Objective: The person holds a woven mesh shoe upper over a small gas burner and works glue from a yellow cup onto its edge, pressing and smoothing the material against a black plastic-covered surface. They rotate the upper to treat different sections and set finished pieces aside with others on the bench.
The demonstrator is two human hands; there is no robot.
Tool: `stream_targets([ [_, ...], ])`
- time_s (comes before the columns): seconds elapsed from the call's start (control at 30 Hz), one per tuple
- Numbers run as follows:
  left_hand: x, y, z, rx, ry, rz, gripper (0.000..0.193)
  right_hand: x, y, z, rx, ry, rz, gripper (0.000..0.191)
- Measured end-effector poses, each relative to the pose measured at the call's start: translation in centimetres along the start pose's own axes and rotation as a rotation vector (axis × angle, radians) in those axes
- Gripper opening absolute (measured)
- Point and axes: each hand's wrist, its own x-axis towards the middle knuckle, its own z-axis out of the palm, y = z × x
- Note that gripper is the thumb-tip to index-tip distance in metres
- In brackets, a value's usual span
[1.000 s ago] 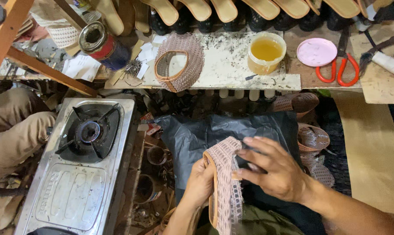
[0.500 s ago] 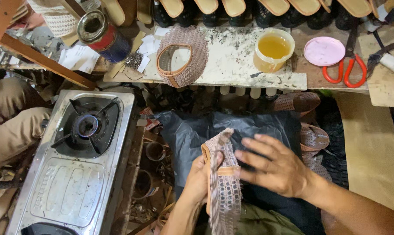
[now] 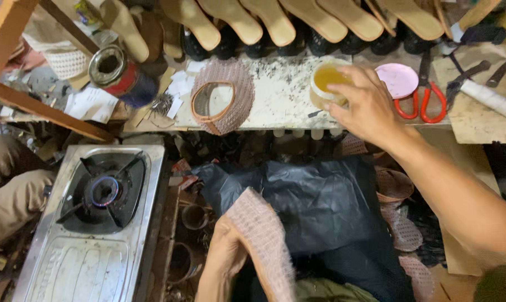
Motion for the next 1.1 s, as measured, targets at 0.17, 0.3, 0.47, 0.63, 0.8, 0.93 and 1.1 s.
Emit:
stream_targets([
  [0.17,0.3,0.0,0.2,0.16,0.178,-0.002,0.037,2.8,3.8,2.6,-0.134,-0.087,0.032,0.06],
  [0.3,-0.3,-0.1,-1.4,0.422,0.051,0.16,0.042,1.7,4.3,1.7,-0.063,-0.044,0.061,0.045],
  [0.47,0.2,-2.2,-0.9,-0.023,0.047,-0.108,0.043,-1.8,0.1,-0.1,0.201,-0.024,0.175,0.022],
  [0.63,1.0,-2.9,2.1,-0.075,0.032,-0.045,0.034,-8.5,-9.2,-1.8,0.599,-0.228,0.093,0.023],
  [0.8,0.9,-2.0,3.8,-0.003,0.026,-0.011,0.04,-13.1,-14.0,-1.2,0.506,-0.115,-0.239,0.052],
  [0.93,0.1,-2.0,4.4,0.128,0.035,-0.048,0.037,-13.3,-13.3,-0.8,0.302,-0.045,-0.297,0.057],
  [1.1,-0.4,-1.9,4.3,0.309,-0.189,0.097,0.029,-13.1,-12.9,-1.5,0.21,0.01,-0.354,0.052],
])
